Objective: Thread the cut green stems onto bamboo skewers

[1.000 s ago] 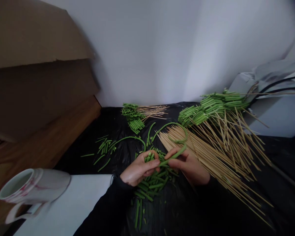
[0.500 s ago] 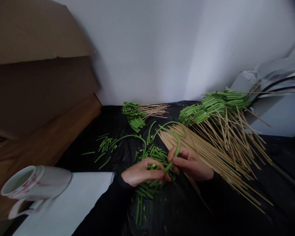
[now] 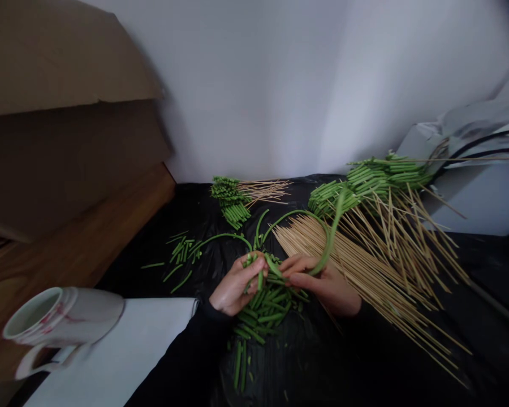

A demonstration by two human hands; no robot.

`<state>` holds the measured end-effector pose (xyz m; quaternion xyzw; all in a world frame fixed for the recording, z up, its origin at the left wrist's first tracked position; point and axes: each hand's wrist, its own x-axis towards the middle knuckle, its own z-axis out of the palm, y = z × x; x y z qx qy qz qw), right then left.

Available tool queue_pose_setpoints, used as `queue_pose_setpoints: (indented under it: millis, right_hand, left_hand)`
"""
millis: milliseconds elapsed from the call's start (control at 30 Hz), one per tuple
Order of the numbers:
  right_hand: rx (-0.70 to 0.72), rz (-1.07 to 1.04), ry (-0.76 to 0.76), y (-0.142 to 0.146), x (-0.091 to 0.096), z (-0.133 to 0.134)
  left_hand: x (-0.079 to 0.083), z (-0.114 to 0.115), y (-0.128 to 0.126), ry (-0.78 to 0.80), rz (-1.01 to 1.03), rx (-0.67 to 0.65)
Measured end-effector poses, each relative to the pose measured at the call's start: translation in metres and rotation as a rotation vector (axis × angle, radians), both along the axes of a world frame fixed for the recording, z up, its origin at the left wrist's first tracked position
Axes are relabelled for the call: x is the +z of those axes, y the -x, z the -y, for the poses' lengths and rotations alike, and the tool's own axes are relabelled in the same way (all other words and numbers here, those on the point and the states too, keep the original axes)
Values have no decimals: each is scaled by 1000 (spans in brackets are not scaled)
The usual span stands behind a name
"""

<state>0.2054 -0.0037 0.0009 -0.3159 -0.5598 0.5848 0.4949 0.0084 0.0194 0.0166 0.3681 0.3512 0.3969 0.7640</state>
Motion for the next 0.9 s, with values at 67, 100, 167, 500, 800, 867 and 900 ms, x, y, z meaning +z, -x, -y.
queue_pose_setpoints:
  millis: [67,100,167,500,800,867,900]
  right_hand:
    - [-1,36,-2,4,2,1]
    - [-7,25,13,6,2,2]
    - [-21,-12,49,7,2,2]
    - [-45,-62,107,3,2,-1]
    - [-18,-40,107,5,2,1]
    - [-15,-30,113,5,3,1]
    - [-21,-14,115,4,4,1]
  left_hand:
    - [-1,-3,1,55,91,63]
    - [-1,-4,2,86,134,71]
    - [0,-7,3,146,226,63]
    - [9,-17,17,273,391,72]
    - [6,5,0,-74,-268,-329]
    - [6,5,0,-113,-309,-378]
    - [5,5,0,-121,-321,-385]
